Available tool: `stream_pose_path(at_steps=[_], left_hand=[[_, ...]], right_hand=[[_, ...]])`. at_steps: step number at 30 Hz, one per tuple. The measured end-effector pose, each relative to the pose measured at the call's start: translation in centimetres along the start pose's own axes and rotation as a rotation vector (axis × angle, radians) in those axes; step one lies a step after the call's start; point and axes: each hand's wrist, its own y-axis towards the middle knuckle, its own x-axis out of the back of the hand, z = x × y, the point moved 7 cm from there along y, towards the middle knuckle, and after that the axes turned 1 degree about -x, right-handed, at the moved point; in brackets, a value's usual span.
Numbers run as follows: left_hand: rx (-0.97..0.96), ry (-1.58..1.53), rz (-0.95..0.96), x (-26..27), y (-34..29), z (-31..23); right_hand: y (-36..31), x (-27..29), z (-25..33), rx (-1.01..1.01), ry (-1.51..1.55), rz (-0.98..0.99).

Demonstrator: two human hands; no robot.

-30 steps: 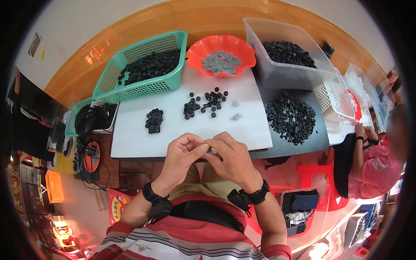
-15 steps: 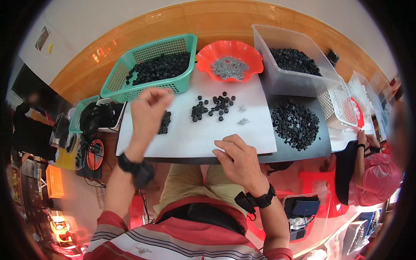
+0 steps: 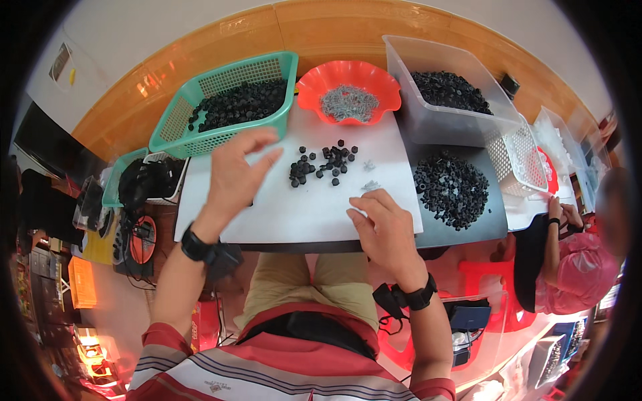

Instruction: Manually assemble small plastic/rubber components with pins.

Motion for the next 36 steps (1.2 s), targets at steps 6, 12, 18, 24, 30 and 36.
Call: stream_pose_path(at_steps=[6, 12, 18, 24, 30, 36], left_hand=[[0.057, -0.017, 0.086, -3.2, -5.0, 0.1], [0.109, -0.053, 0.091, -3.8, -7.2, 0.5], [0.142, -0.064, 0.106, -4.0, -8.4, 0.2], [0.181, -0.118, 0.098, -4.1, -9.1, 0.6], [0.194, -0.160, 0.080, -4.2, -9.5, 0.5], [0.179, -0.200, 0.067, -4.5, -9.7, 0.3]], right_hand=[[4.4, 0.1, -0.5, 0.085, -0.197, 0.071], [8.5, -3.2, -0.8, 0.216, -0.383, 0.199], [10.9, -7.0, -2.5, 0.165, -0.568, 0.378], [11.3, -8.0, -3.3, 0.147, -0.616, 0.441], [11.1, -7.4, -3.0, 0.162, -0.527, 0.413], [10.8, -7.8, -3.0, 0.135, -0.503, 0.468]])
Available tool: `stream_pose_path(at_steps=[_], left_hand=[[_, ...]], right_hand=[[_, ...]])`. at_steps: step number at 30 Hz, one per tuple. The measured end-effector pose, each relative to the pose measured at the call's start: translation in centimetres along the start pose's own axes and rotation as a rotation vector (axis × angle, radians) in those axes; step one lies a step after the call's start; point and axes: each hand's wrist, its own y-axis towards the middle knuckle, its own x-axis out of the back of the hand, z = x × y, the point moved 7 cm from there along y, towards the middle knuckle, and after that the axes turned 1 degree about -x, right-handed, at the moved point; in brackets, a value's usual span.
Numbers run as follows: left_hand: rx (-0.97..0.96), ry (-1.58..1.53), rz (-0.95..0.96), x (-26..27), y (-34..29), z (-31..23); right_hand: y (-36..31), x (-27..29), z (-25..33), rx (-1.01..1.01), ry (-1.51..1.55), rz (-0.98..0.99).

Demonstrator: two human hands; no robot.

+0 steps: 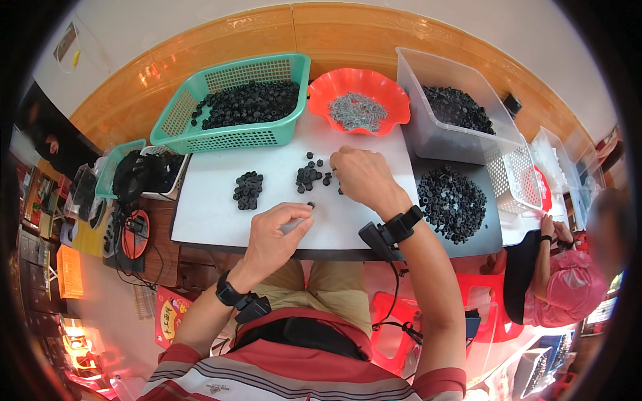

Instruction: Manually assemble small plastic/rubber components with pins.

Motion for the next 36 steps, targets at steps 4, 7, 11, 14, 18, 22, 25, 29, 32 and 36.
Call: stream_pose_path(at_steps=[4, 7, 11, 14, 18, 22, 25, 29, 32, 36], left_hand=[[0.043, -0.032, -0.021, -0.1, 0.0, 0.2], [-0.024, 0.089, 0.004, -0.1, 0.3, 0.1], [-0.027, 0.106, 0.025, -0.2, 0.4, 0.4], [0.015, 0.065, -0.004, 0.0, 0.2, 0.7], [0.201, -0.176, -0.042, -0.2, -0.3, 1.6], [0.378, -0.701, -0.087, -0.9, -0.3, 2.1], [0.421, -0.807, 0.018, -1.1, -0.5, 2.9], [0.426, -0.783, -0.018, -0.4, -1.3, 3.5], [0.388, -0.724, -0.099, 0.5, -1.9, 3.3], [0.402, -0.608, -0.144, 1.3, -3.0, 2.8]], right_hand=[[-0.7, 0.7, -0.4, -0.046, 0.174, -0.118], [-1.2, 2.0, -0.4, -0.120, 0.235, -0.117], [-2.6, 2.8, 0.1, -0.139, 0.341, -0.180], [-3.2, 3.3, 0.5, -0.227, 0.411, -0.131], [-4.7, 2.9, 2.8, -0.187, 0.477, -0.057], [-5.8, 2.3, 5.3, -0.111, 0.556, -0.008], [-5.6, 1.7, 5.9, -0.121, 0.533, 0.086], [-4.7, 1.9, 6.7, 0.049, 0.642, 0.050], [-3.0, 1.3, 6.4, 0.169, 0.534, -0.074], [-0.5, -0.8, 7.3, 0.164, 0.151, -0.082]])
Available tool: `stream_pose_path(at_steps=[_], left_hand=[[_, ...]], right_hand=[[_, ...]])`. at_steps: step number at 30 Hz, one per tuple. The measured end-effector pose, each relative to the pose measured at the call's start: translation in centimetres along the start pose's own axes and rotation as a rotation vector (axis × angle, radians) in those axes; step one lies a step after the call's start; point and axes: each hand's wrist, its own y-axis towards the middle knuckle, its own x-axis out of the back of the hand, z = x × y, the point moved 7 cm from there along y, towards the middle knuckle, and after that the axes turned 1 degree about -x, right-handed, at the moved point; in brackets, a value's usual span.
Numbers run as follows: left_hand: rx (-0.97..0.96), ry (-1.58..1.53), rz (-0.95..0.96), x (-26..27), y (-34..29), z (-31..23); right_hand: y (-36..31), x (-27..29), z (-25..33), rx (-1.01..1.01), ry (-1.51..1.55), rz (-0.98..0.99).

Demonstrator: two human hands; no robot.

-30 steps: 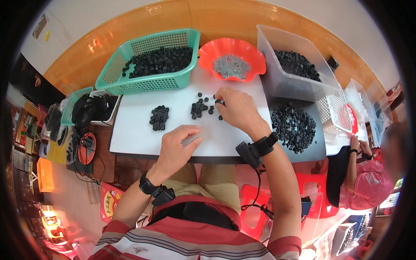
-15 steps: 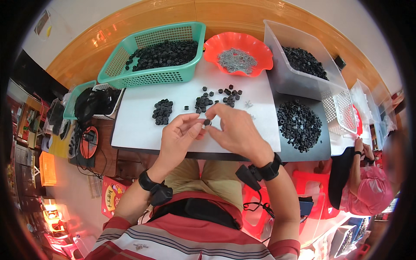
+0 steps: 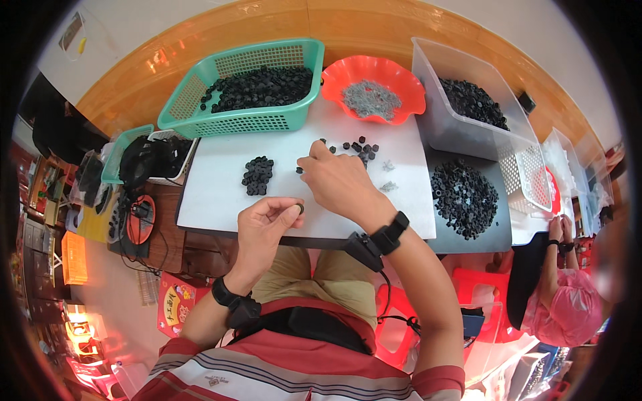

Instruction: Manually assemble small plastic/rubber components with pins.

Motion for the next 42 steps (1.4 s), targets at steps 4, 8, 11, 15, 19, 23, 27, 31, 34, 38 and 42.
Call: stream_pose_path(at_steps=[4, 8, 11, 15, 19, 23, 27, 31, 34, 38, 42], left_hand=[[0.010, 0.048, -0.005, 0.3, -0.8, 0.1], [0.003, 0.010, -0.012, 0.4, -1.2, 0.3], [-0.005, -0.019, -0.024, 0.6, -1.3, 0.3], [-0.021, -0.022, -0.019, 0.0, -1.2, -0.1], [-0.004, -0.001, 0.017, -0.7, -0.8, 0.5], [-0.013, 0.126, 0.060, -1.1, -0.2, 0.8], [-0.120, 0.252, 0.068, -1.2, 0.4, 0.7], [-0.260, 0.434, 0.084, -2.2, 0.9, -1.3], [-0.250, 0.605, 0.151, -3.0, 1.7, -1.4], [-0.312, 0.769, 0.211, -3.7, 2.7, -1.5], [-0.345, 0.822, 0.211, -3.9, 3.2, -1.5]], right_hand=[[1.7, -1.9, -0.2, -0.016, -0.169, 0.102], [1.9, -3.3, 0.2, 0.062, -0.224, 0.156], [0.9, -2.3, 1.0, 0.092, -0.183, 0.103], [-2.2, -0.2, 0.5, 0.002, -0.125, 0.066], [-4.1, -0.3, -0.9, -0.043, -0.188, 0.118], [-5.3, 0.5, -0.4, 0.003, -0.180, 0.083], [-5.8, 1.8, -0.9, -0.038, -0.038, 0.003], [-6.7, 4.9, -4.9, -0.200, 0.014, -0.207], [-7.6, 6.2, -8.6, -0.318, -0.022, -0.160], [-8.4, 6.2, -11.0, -0.412, -0.110, -0.106], [-8.5, 5.9, -11.5, -0.418, -0.096, -0.022]])
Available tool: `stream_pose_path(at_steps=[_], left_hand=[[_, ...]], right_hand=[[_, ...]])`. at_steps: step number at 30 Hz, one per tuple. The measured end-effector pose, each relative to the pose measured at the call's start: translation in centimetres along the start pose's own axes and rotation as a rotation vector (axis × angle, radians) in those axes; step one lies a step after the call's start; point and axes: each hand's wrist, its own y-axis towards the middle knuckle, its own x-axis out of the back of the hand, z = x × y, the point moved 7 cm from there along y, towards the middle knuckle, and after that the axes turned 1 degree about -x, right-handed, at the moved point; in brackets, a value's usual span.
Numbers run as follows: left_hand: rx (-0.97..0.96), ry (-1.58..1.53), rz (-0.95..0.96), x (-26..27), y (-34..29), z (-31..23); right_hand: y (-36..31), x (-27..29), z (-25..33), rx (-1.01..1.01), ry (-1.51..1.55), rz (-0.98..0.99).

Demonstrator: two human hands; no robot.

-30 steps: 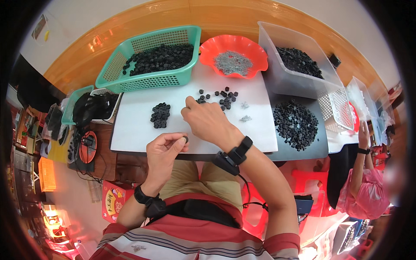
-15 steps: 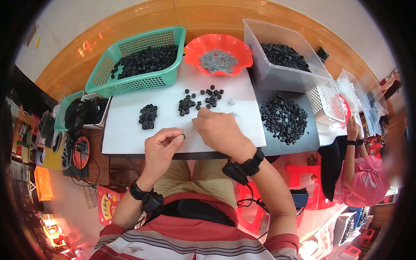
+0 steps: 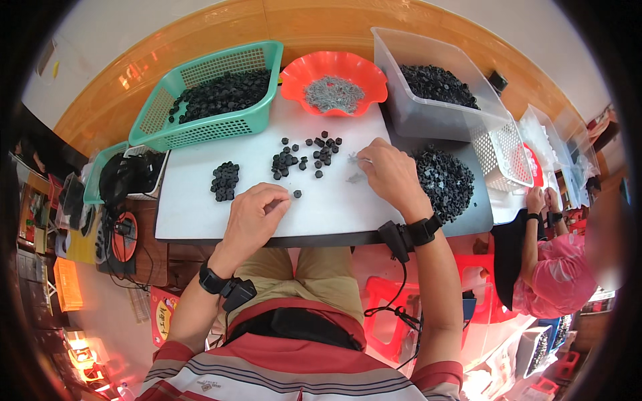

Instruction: Manually assemble small plastic/rubber components with pins.

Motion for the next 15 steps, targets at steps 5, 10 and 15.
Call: stream_pose_path(at_steps=[5, 10, 15], left_hand=[[-0.064, 0.057, -0.038, -0.3, 0.2, -0.4], [-0.104, 0.132, -0.089, -0.6, 0.5, -1.0], [-0.086, 0.201, -0.043, -1.3, 0.8, -1.1]], right_hand=[[0.3, 0.1, 0.0, -0.012, 0.028, 0.019], [0.3, -0.1, 0.0, 0.010, 0.035, 0.009], [0.3, -0.4, 0.5, 0.083, -0.027, -0.005]])
